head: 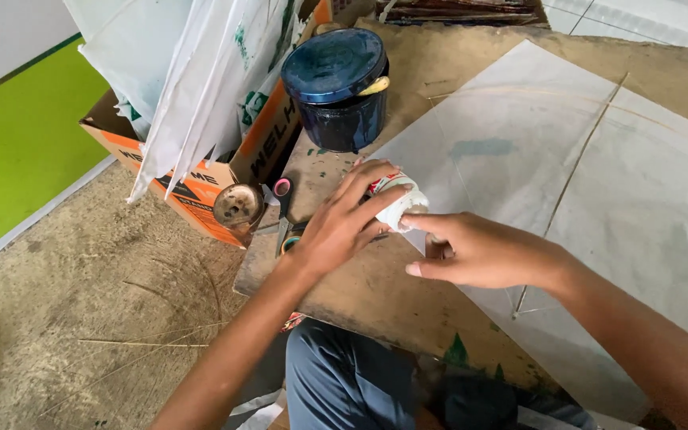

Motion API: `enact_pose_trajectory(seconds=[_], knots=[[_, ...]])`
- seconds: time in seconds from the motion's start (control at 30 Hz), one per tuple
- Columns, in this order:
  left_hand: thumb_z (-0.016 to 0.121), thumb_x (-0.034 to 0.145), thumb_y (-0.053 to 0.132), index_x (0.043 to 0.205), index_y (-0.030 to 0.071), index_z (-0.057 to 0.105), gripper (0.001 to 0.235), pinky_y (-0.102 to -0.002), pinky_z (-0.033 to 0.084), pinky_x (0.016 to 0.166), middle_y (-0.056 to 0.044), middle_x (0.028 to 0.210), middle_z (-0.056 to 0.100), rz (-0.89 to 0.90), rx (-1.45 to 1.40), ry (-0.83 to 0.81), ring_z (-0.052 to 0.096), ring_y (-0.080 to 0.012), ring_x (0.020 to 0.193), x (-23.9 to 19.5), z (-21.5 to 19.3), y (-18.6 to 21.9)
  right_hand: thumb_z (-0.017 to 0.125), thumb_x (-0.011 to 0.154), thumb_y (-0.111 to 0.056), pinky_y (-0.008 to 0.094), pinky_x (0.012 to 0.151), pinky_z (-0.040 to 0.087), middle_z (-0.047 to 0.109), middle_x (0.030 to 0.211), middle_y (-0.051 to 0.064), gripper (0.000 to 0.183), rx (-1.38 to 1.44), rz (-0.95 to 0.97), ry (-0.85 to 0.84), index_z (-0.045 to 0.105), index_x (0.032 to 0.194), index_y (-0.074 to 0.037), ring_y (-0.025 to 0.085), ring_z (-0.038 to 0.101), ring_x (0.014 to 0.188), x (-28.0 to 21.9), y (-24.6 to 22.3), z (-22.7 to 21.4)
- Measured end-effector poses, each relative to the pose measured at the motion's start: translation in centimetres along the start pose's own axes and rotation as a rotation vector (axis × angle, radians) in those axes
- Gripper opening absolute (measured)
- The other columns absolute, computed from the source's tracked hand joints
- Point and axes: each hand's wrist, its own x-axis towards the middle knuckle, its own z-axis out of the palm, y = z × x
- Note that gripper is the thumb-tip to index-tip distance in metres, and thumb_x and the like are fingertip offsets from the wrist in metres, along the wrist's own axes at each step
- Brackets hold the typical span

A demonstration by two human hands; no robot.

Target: Assembling a kite by gluing bamboo sticks onto a paper template

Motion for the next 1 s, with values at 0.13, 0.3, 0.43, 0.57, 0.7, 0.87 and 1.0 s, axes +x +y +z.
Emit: enact_pose_trajectory(seconds=[0.13, 0.3, 0.43, 0.57, 0.7, 0.87, 1.0], knots=[[0.08, 0.086, 0.006, 0.138, 0.015, 0.062, 0.056, -0.061, 0.034, 0.121, -0.013, 0.141, 0.054, 0.007, 0.008, -0.011, 0.049, -0.0393, 0.14, -0.1, 0.1, 0.1, 0.064, 0.094, -0.026, 0.036, 0.059, 0.057, 0.075, 0.085, 0.009, 0.08, -0.083, 0.018, 0.001, 0.025, 0.164, -0.016, 0.02, 0.07, 0.069, 0.7, 0.4, 1.6], [0.077, 0.089, 0.009, 0.139, 0.014, 0.063, 0.051, -0.06, 0.034, 0.12, -0.014, 0.141, 0.055, 0.063, 0.089, -0.012, 0.05, -0.0386, 0.139, -0.4, 0.2, -0.3, 0.065, 0.094, -0.026, 0.034, 0.059, 0.056, 0.074, 0.081, 0.01, 0.084, 0.075, -0.012, -0.07, 0.022, 0.164, -0.012, 0.019, 0.069, 0.068, 1.0, 0.0, 1.7], [0.078, 0.087, 0.008, 0.138, 0.014, 0.063, 0.053, -0.06, 0.035, 0.12, -0.014, 0.14, 0.055, 0.04, 0.085, -0.005, 0.051, -0.0391, 0.139, -0.2, 0.1, 0.0, 0.064, 0.095, -0.016, 0.031, 0.064, 0.06, 0.077, 0.092, 0.015, 0.083, 0.176, -0.066, -0.11, 0.021, 0.165, -0.011, 0.02, 0.071, 0.074, 1.8, 2.2, 1.2], [0.08, 0.087, 0.011, 0.139, 0.014, 0.062, 0.055, -0.059, 0.035, 0.121, -0.013, 0.142, 0.054, 0.016, 0.093, -0.001, 0.05, -0.0381, 0.14, -0.4, 0.0, -0.1, 0.065, 0.094, -0.015, 0.031, 0.064, 0.061, 0.077, 0.098, 0.019, 0.085, 0.295, -0.106, -0.11, 0.019, 0.164, -0.006, 0.021, 0.073, 0.079, 0.3, -0.5, 0.7], [0.082, 0.084, 0.01, 0.14, 0.013, 0.061, 0.059, -0.059, 0.037, 0.12, -0.013, 0.143, 0.054, 0.005, 0.094, -0.004, 0.051, -0.0384, 0.139, -0.3, 0.2, -0.2, 0.066, 0.094, -0.013, 0.031, 0.063, 0.062, 0.074, 0.095, 0.017, 0.086, 0.33, -0.141, -0.11, 0.018, 0.165, -0.007, 0.023, 0.073, 0.081, 0.5, -0.1, 1.0], [0.086, 0.08, 0.006, 0.138, 0.01, 0.061, 0.063, -0.057, 0.04, 0.118, -0.013, 0.141, 0.055, -0.099, 0.018, 0.034, 0.053, -0.038, 0.137, 0.1, -0.3, 0.5, 0.067, 0.092, -0.009, 0.032, 0.056, 0.056, 0.07, 0.076, 0.016, 0.076, 0.494, -0.225, -0.017, 0.031, 0.157, 0.005, 0.02, 0.065, 0.065, 0.5, 1.1, 0.0], [0.086, 0.082, 0.008, 0.141, 0.006, 0.057, 0.066, -0.062, 0.04, 0.117, -0.019, 0.139, 0.056, -0.233, -0.143, 0.119, 0.054, -0.0424, 0.134, 0.5, -0.8, 0.2, 0.064, 0.093, -0.007, 0.032, 0.057, 0.052, 0.067, 0.072, 0.015, 0.071, 0.613, -0.354, 0.056, 0.034, 0.155, 0.011, 0.019, 0.06, 0.062, -0.4, 1.1, -0.9]])
